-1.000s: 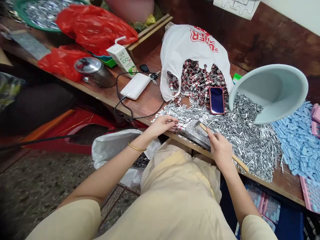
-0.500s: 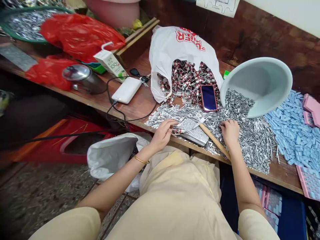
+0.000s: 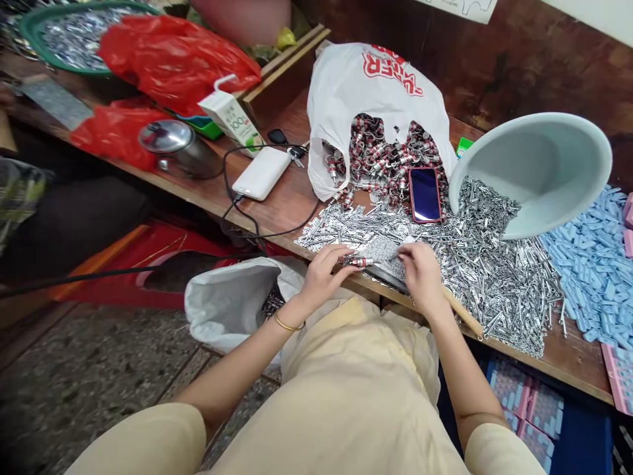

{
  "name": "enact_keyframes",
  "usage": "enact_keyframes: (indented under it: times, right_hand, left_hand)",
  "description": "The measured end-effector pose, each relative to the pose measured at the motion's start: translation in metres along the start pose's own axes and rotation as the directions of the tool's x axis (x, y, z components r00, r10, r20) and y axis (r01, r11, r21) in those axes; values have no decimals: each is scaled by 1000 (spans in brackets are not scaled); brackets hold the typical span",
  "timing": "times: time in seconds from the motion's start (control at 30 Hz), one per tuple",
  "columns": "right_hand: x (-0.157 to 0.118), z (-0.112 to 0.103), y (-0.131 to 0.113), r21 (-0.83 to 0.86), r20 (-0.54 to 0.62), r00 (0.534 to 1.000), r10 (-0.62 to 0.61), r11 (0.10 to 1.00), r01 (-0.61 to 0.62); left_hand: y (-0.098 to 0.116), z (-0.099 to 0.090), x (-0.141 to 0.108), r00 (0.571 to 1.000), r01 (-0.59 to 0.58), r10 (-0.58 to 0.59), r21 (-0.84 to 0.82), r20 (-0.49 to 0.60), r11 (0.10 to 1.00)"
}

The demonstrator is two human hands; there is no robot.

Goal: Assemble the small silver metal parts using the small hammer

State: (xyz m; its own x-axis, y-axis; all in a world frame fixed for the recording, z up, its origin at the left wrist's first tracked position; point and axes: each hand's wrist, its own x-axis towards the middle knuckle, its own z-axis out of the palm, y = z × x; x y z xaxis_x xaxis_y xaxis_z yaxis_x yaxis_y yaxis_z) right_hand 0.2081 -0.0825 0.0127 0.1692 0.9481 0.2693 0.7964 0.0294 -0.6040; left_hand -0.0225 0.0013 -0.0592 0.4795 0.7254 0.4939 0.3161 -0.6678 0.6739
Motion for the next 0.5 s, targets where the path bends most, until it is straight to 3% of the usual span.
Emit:
enact_keyframes:
  times: [0.1,0.2,0.33,0.5]
  right_hand:
    - [9,28,-26,32,162,977,-139,990,135]
    - [14,51,-34,-30,272,945,-179,980,195]
    - [14,63,-30,-55,267,942,-203,973,226]
    - [15,58,-28,-59,243,953,-179,978,199]
  left_hand:
    - [0,-1,-4,1000,24,-24,-2,-7,1000]
    - [2,-3,-5,999,43,-42,43,-23,998]
    - [3,-3,-5,1000,-24,22,114,16,993]
    - [-6,2,-1,995,-76,66,139,74,987]
